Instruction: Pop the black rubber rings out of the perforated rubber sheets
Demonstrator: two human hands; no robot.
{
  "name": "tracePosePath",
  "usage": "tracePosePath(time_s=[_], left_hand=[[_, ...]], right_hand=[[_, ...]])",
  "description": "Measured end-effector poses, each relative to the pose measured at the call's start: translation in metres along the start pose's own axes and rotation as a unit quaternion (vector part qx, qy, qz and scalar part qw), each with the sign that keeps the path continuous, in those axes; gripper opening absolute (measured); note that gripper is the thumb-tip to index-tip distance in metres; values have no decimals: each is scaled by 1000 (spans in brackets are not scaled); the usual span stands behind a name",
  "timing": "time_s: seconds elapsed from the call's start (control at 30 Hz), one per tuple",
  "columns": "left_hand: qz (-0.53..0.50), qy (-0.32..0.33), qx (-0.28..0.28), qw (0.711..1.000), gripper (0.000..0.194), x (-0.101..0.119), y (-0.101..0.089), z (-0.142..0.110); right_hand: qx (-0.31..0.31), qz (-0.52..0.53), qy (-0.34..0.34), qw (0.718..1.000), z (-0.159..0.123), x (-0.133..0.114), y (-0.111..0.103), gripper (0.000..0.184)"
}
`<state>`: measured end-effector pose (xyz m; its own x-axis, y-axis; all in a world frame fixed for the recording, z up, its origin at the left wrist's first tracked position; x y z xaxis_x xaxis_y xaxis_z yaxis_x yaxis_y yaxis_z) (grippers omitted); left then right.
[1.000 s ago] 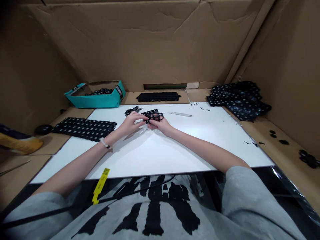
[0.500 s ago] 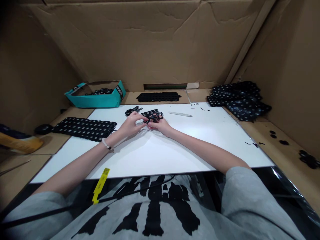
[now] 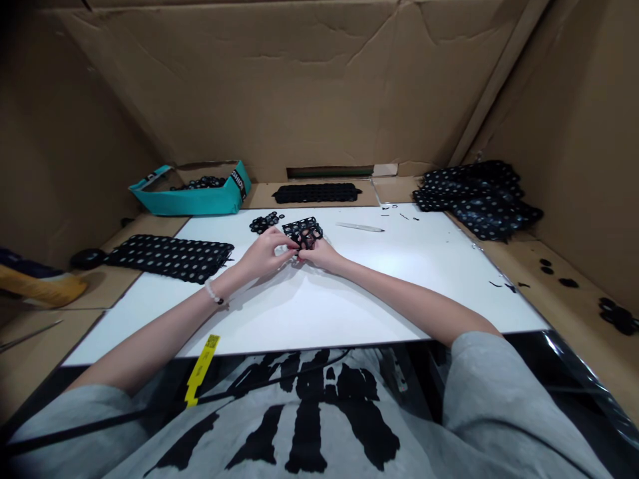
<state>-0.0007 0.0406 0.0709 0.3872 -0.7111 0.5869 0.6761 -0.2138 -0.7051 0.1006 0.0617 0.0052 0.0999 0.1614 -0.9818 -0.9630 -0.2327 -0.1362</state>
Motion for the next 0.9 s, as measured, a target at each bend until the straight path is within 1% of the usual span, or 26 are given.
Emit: tracePosePath(time_s=[0.1,0.2,0.3,0.43,0.5,0.63,0.7,0.77,0.9], left_hand=[[28,18,-2,999,23,3,2,-1],[36,23,5,999,27,-1,2,-1],[10,-3,33,999,28,-10,-2,-1],[-72,-61,93,991,30,-24,-9,0],[-141,-104,132,976,33,-38,-13,-1],[-288,-179,198,920,38,-69,-14,-5],[-337,-207,206,895,39,-80,-11,-7],[-366,-226,201,880,41,-85,-6,-8],[-386,-236,184,872,41,-87,1,-7]], right_hand=[[-7,-4,-8,1000,1,2,1,21],[-16,-12,-11,1000,3,6,2,21],[-13,-9,3,1000,3,9,1,23],[-4,14,40,999,3,10,-1,30],[-6,27,58,998,3,10,0,31],[-9,63,77,995,6,11,0,24],[-5,76,85,993,8,13,-2,23],[-11,80,83,993,10,14,-2,22],[-34,84,64,994,10,9,1,18]])
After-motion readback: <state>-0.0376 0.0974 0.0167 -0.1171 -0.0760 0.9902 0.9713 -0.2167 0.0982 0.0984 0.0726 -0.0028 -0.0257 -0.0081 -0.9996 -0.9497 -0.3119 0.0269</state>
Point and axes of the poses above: each hand's wrist, its own z-axis towards the middle knuckle, its own y-axis out of the palm, x = y × z, the point moved 9 cm from there along z, towards the middle knuckle, and after that the axes turned 13 degrees about -z, right-handed, at the moved point
